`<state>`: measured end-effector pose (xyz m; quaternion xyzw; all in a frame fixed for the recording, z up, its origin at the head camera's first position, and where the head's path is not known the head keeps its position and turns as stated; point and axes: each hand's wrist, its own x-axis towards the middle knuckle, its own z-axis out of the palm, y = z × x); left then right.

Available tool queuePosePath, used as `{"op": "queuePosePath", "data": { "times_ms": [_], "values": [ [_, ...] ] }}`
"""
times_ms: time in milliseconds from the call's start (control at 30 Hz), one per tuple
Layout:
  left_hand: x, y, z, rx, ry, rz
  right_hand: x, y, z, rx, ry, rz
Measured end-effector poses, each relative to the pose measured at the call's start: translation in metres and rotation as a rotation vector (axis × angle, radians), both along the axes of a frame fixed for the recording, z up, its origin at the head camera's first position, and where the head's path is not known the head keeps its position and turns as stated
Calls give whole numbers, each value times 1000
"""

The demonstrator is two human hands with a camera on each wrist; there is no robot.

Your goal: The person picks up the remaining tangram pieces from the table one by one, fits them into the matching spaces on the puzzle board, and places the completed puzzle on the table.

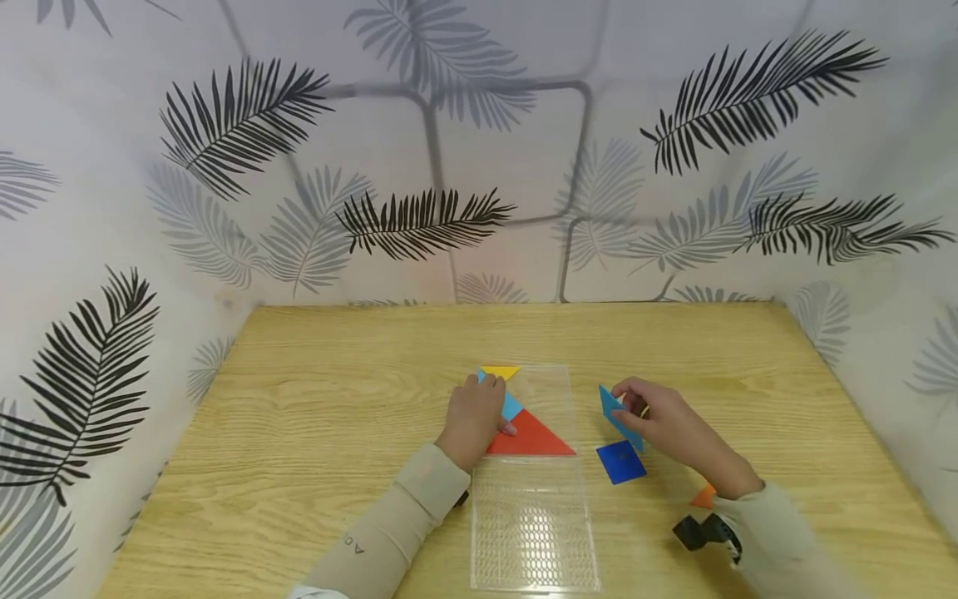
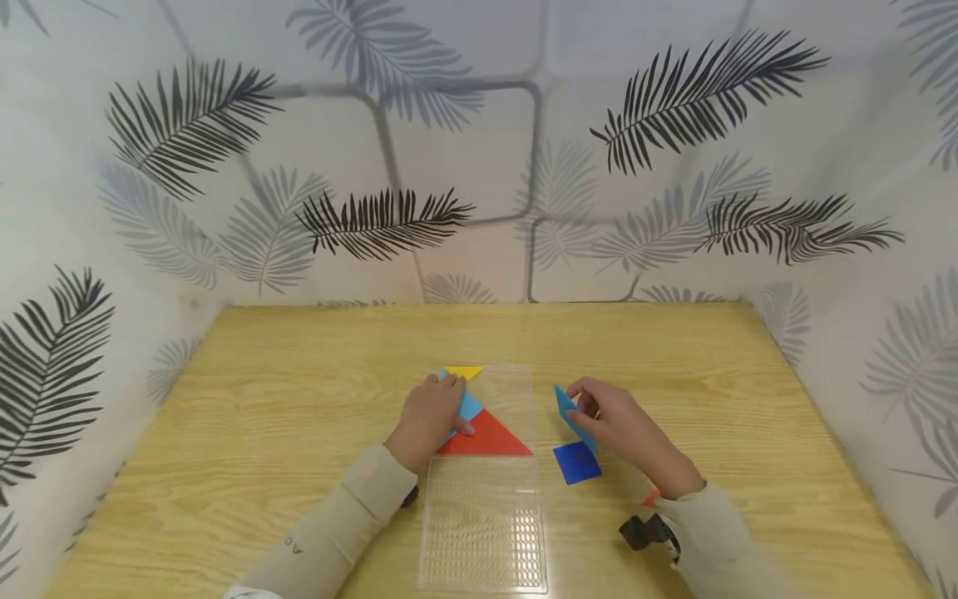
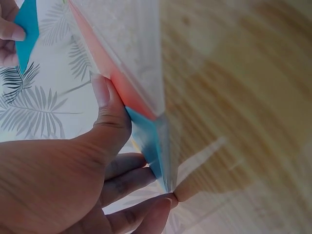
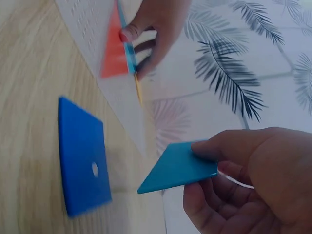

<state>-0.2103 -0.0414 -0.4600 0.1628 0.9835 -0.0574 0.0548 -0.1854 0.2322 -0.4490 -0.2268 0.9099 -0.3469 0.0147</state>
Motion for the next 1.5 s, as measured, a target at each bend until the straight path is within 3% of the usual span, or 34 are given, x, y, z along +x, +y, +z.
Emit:
{"op": "queuePosePath", "data": {
  "times_ms": [433,700,900,1100,1233,1367,1500],
  "values": [
    [1,0,-4,6,54,-5,-16,-50,-13,46,-69,-40],
    [1,0,-7,-11,72,0,-30,-72,-21,10,-44,-58],
    [4,1,-7,-3,115,-7,-32,-80,-27,-62,-58,-86],
    [5,1,-4,-28,105,-7,-35,-83,-29,-90,-65,-106],
    [5,1,-2,-30,92,-5,-41,-84,-30,-109,-118,-116],
    [5,2,-2,-25,88,2,-43,-86,-32,-108,-174,-99],
    [4,1,-4,-32,91,0,-43,-92,-33,-46,-146,-69]
  ]
}}
